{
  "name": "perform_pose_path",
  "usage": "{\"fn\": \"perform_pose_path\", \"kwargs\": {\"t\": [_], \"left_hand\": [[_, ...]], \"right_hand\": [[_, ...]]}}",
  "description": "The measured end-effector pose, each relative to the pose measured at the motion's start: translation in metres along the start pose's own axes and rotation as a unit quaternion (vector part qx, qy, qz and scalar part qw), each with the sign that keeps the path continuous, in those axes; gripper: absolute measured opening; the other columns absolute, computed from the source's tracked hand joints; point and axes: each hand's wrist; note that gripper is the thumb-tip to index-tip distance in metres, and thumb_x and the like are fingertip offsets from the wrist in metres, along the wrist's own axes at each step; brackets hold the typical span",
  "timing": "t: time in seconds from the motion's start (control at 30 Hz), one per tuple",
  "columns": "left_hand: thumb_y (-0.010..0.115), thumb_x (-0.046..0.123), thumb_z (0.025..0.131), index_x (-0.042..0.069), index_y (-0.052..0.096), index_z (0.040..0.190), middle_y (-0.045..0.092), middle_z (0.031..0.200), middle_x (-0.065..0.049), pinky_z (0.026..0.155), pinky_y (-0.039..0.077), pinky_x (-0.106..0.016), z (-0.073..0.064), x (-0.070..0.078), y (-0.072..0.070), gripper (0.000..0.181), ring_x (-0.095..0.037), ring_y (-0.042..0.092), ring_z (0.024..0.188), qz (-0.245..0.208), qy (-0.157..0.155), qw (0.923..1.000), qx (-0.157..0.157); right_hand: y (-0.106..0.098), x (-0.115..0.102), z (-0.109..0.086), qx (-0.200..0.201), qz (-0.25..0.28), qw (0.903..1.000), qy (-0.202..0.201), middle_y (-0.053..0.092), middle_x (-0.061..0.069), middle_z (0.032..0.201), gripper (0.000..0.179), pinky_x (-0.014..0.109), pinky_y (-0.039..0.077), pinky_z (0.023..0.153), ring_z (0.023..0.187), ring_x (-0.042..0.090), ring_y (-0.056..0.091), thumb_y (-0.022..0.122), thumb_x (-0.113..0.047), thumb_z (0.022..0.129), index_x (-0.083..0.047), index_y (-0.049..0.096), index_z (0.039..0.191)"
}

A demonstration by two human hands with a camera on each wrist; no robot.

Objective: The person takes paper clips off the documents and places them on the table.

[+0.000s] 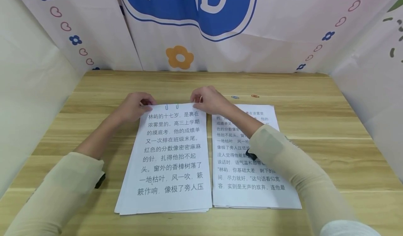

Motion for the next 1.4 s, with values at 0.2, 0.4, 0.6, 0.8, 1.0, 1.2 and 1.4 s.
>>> {"fn": "perform_pose_path", "kwargs": {"t": [0.2,0.4,0.6,0.8,1.0,1.2,1.4], "left_hand": [[0.059,-0.012,0.097,-0.008,0.069,0.108,0.065,0.100,-0.021,0.082,0.050,-0.042,0.001,0.000,0.001,0.015,-0.034,0.060,0.096,-0.002,0.001,1.0000,-0.001],[0.060,-0.012,0.096,-0.008,0.070,0.107,0.066,0.100,-0.021,0.082,0.051,-0.041,0.002,-0.002,0.002,0.015,-0.034,0.061,0.096,0.002,-0.001,1.0000,0.007],[0.060,-0.011,0.096,-0.008,0.069,0.109,0.066,0.101,-0.021,0.083,0.052,-0.042,0.002,-0.003,0.001,0.017,-0.034,0.061,0.097,0.003,-0.007,0.9999,0.008],[0.060,-0.011,0.096,-0.008,0.069,0.109,0.066,0.101,-0.021,0.083,0.052,-0.042,0.002,-0.003,0.001,0.017,-0.034,0.062,0.097,0.003,-0.005,0.9999,0.009],[0.060,-0.011,0.096,-0.008,0.070,0.109,0.067,0.101,-0.021,0.082,0.052,-0.041,0.001,-0.002,0.001,0.017,-0.035,0.062,0.097,0.003,-0.003,0.9999,0.012],[0.059,-0.011,0.096,-0.008,0.069,0.109,0.066,0.101,-0.021,0.082,0.051,-0.040,0.000,-0.001,0.002,0.017,-0.034,0.061,0.097,0.002,-0.006,0.9999,0.012],[0.059,-0.011,0.097,-0.008,0.069,0.108,0.066,0.101,-0.021,0.082,0.050,-0.041,0.000,-0.001,0.003,0.016,-0.034,0.061,0.097,0.001,-0.006,0.9999,0.014]], "right_hand": [[0.003,-0.003,0.005,0.002,0.004,1.0000,0.006,0.073,0.005,0.098,0.016,0.029,0.053,0.083,0.091,0.018,0.065,0.071,-0.007,0.096,-0.005,0.075,0.111],[0.008,-0.007,0.011,0.004,0.001,1.0000,-0.006,0.074,0.006,0.099,0.016,0.027,0.054,0.084,0.092,0.017,0.067,0.070,-0.006,0.096,-0.005,0.075,0.111],[0.011,-0.012,0.017,0.002,0.003,0.9999,-0.013,0.073,0.005,0.098,0.017,0.027,0.054,0.083,0.091,0.017,0.066,0.070,-0.006,0.097,-0.005,0.074,0.113],[0.014,-0.016,0.023,0.000,0.002,1.0000,-0.009,0.073,0.005,0.099,0.018,0.026,0.054,0.084,0.092,0.016,0.066,0.068,-0.006,0.098,-0.005,0.075,0.115],[0.018,-0.017,0.025,0.001,0.007,0.9999,-0.016,0.073,0.005,0.098,0.015,0.025,0.054,0.082,0.090,0.016,0.066,0.067,-0.005,0.098,-0.005,0.076,0.111],[0.020,-0.018,0.026,0.012,0.009,0.9997,-0.017,0.072,0.004,0.096,0.014,0.025,0.054,0.081,0.089,0.015,0.065,0.068,-0.005,0.098,-0.006,0.077,0.108],[0.021,-0.020,0.028,0.010,0.008,0.9997,-0.022,0.073,0.006,0.097,0.015,0.024,0.053,0.079,0.088,0.016,0.064,0.067,-0.005,0.098,-0.005,0.077,0.109]]}}
Point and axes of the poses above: each hand's wrist, its own z-axis towards the middle knuckle, its own y-axis out of the palm, x = y × z
